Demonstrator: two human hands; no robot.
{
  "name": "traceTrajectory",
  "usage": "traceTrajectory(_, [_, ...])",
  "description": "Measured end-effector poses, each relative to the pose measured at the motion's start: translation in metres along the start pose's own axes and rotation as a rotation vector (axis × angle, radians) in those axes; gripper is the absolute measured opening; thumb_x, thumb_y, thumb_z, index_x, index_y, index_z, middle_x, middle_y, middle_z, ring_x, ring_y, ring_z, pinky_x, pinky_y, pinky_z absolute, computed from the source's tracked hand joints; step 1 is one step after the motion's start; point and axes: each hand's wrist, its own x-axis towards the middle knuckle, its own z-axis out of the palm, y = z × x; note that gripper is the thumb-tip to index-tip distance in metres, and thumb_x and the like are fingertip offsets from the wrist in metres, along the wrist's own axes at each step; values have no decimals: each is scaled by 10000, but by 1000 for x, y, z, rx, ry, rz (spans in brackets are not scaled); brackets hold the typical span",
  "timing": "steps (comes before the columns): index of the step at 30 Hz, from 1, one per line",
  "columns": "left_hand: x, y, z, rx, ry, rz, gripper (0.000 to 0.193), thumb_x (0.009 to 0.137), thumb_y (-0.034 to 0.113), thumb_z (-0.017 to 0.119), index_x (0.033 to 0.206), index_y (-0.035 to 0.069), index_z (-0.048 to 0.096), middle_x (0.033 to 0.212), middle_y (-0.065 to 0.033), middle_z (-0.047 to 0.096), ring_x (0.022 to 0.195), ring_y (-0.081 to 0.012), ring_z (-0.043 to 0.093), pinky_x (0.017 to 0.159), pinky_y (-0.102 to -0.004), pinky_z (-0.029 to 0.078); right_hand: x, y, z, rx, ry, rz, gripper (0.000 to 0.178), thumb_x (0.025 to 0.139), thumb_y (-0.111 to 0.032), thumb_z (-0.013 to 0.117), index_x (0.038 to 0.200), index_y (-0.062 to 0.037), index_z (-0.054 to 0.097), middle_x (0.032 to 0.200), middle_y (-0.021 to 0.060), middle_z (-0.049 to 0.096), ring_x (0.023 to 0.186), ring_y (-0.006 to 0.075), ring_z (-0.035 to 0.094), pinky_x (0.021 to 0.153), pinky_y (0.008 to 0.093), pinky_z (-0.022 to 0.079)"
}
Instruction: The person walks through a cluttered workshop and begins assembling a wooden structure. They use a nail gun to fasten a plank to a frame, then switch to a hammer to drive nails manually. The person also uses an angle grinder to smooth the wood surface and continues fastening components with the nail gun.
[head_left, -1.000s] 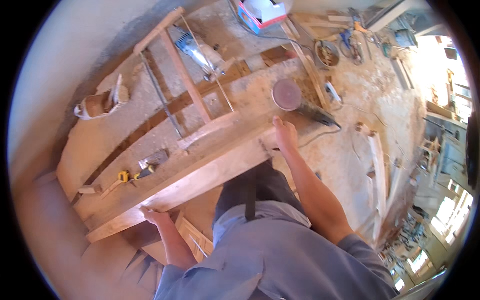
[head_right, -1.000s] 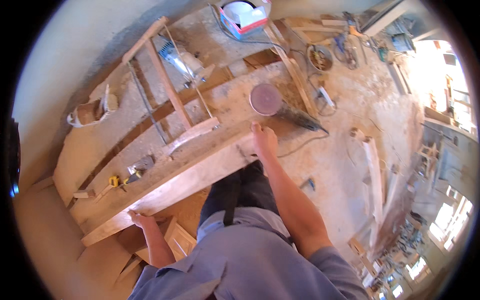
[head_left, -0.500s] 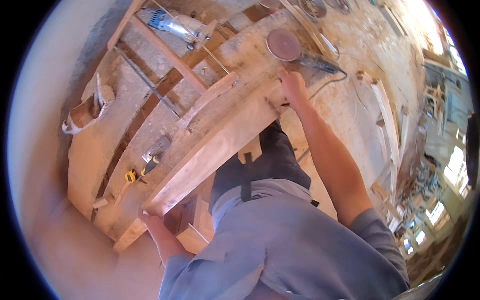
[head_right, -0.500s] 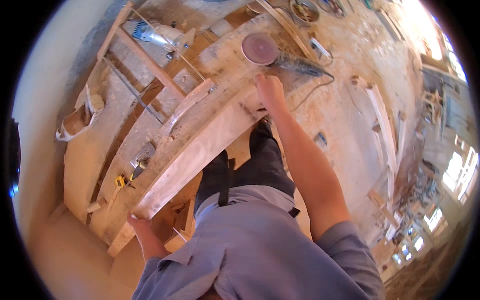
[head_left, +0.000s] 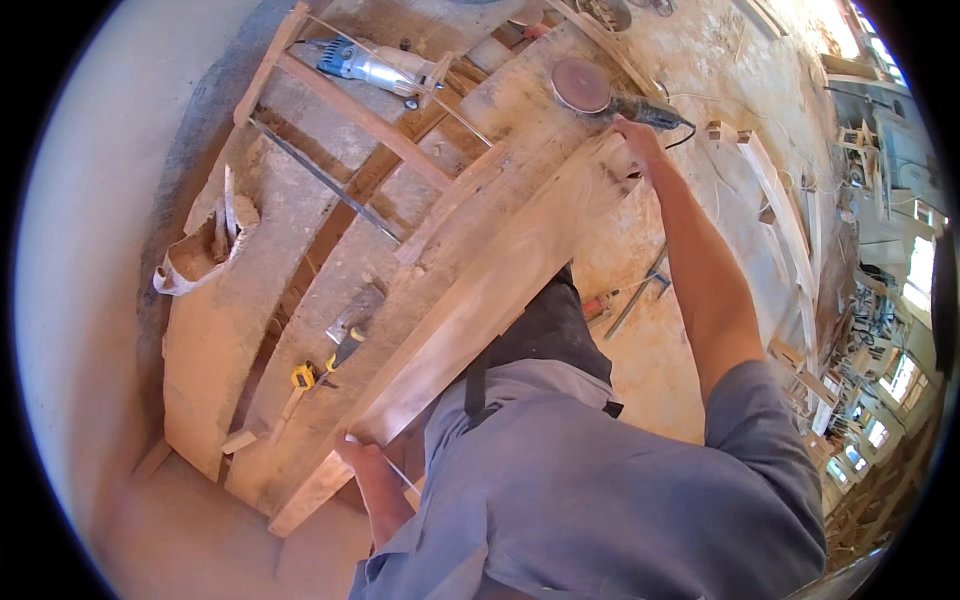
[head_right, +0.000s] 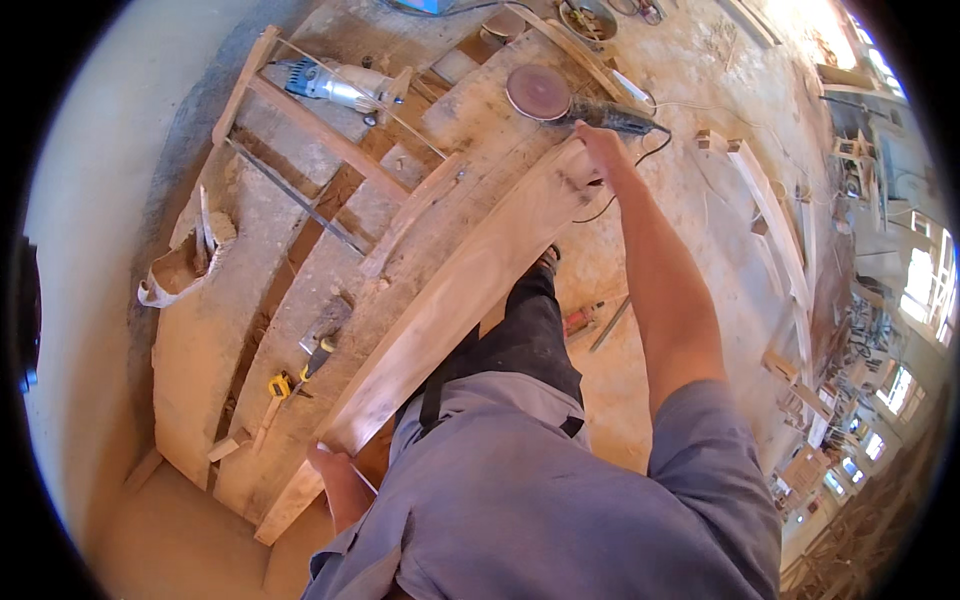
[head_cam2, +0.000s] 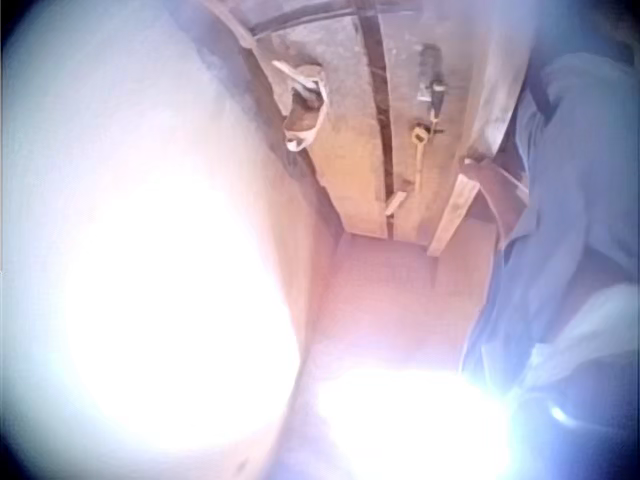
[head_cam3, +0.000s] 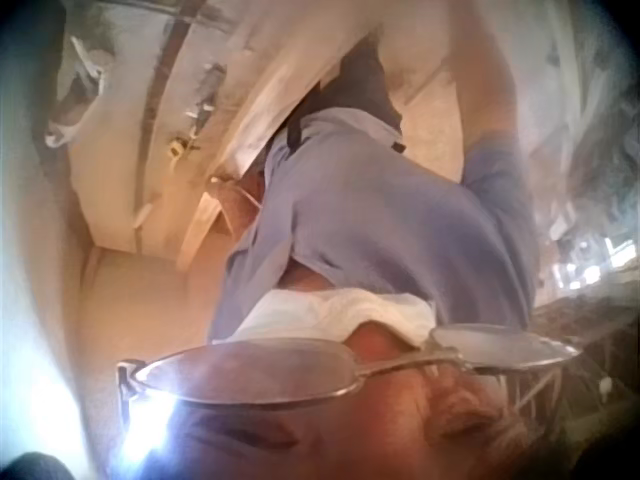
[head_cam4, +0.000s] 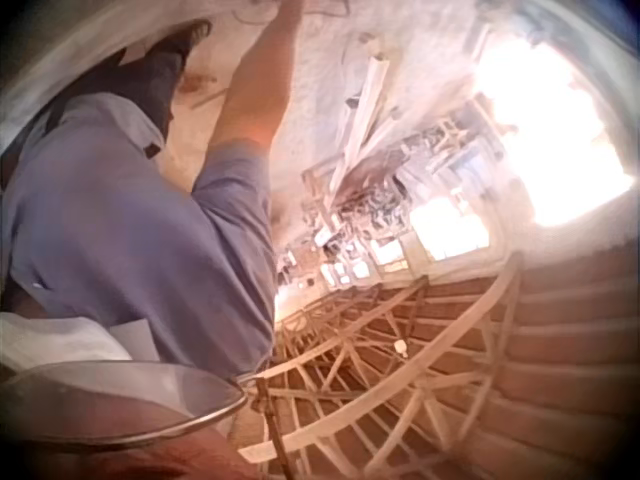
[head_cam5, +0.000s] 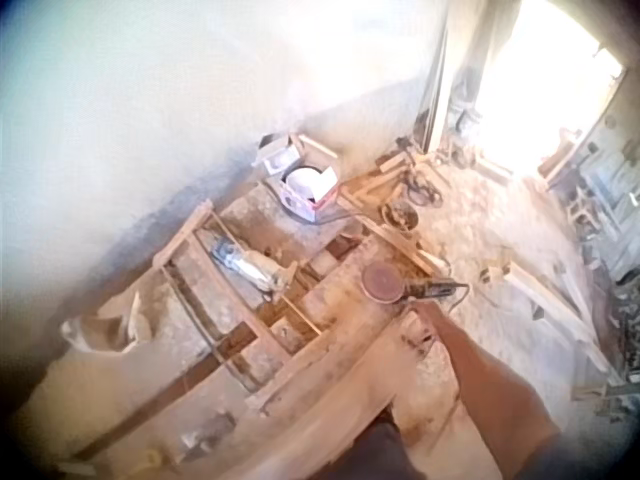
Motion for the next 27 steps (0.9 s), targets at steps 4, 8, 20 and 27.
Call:
traceTrajectory(4, [-15,9,14,-42,43,-14,245,893,314,629,985,88,658,944,-61,654,767,-196,652,598,-288,533,22,10,-1,-349,6,-328,283,968,-260,592,1017,-16,727,954,116,720,861,241,684,737,374,536])
traceTrajectory(8, [-26,48,-3,11,21,-116,370,926,383,552,1137,98,657,1095,-72,691,1012,-283,672,907,-476,553,-15,18,22,-484,7,-553,192,892,-80,583,1015,-20,718,958,170,720,892,313,717,759,385,571])
traceTrajectory(20, [-55,37,33,780,27,611,529,922,270,660,1351,-11,527,1319,-191,542,1227,-362,508,995,-458,448,-100,19,116,-161,159,-298,230,876,-130,557,774,-17,730,863,228,710,859,436,693,757,504,563])
traceTrajectory(27, [-268,-71,233,1181,-792,1843,573,968,206,629,1448,-46,443,1463,-243,453,1360,-411,408,1130,-475,347,-159,54,86,346,562,-267,311,850,-199,622,1122,-56,674,1017,195,674,1026,429,596,928,492,480])
